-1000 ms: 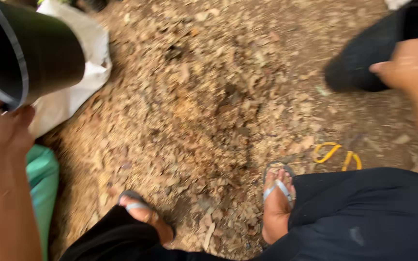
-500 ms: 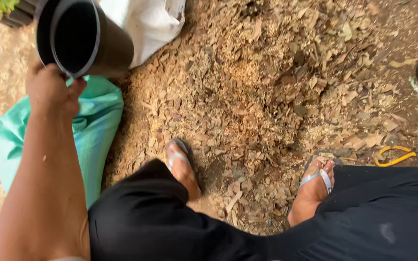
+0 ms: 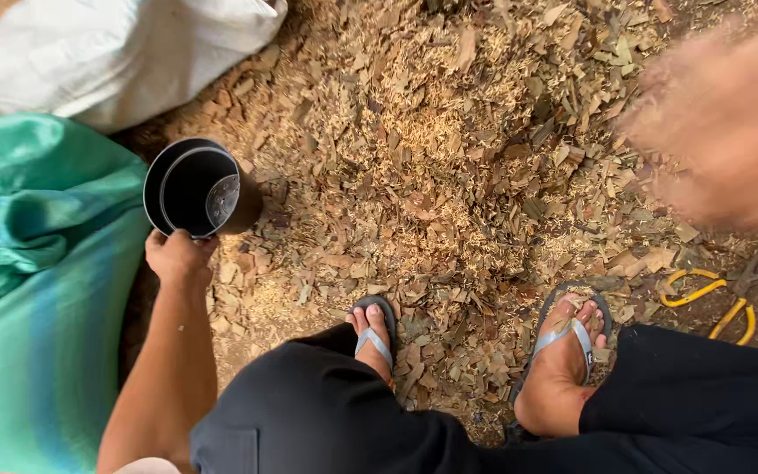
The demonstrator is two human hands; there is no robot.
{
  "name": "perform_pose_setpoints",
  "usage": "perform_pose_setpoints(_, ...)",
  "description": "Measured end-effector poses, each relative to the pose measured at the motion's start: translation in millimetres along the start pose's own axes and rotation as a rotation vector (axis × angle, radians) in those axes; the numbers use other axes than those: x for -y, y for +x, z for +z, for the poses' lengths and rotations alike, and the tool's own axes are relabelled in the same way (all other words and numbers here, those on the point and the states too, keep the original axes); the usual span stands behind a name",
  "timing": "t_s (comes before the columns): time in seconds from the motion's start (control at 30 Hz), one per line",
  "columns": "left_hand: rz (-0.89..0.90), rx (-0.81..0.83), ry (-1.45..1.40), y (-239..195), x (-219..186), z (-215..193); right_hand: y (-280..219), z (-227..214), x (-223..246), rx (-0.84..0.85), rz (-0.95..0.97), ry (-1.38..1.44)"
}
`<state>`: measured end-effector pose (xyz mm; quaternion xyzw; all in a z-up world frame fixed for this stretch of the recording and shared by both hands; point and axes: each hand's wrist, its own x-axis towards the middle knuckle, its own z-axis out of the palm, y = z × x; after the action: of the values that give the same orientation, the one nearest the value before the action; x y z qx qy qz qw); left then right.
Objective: The person sits on the ground and repeatedly mixes a pile of wood chips and sawdust with both hands. They gather, lift, and turn the material to blend it, occasionally shifting their position. A stack of black pots and a pair of yellow-handled shears are visible nearby.
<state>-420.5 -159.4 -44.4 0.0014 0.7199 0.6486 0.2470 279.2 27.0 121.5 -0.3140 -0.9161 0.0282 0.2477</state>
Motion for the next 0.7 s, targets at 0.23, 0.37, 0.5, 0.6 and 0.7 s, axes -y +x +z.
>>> perform_pose_setpoints(0.23,-0.072,-0.056,-0.096,-1,53,-9,49,175,88,0.815,-0.581,0.241)
perform_pose_setpoints(0.37,0.555,-0.176,0.515,-44,39,-16,58,232,101,0.858,-0.608,-0.1)
perform_pose_setpoints(0.5,0.958,0.247,0.693,-122,28,35,100,217,60,0.893,-0.316,0.186)
perform_pose_setpoints(0.6,0.974,0.584,0.746,-153,61,84,118,198,3,0.403,0.08,0.105)
perform_pose_setpoints(0.7,0.95,0.432,0.86,-115,79,157,130,185,-73,-0.11,0.545,0.019)
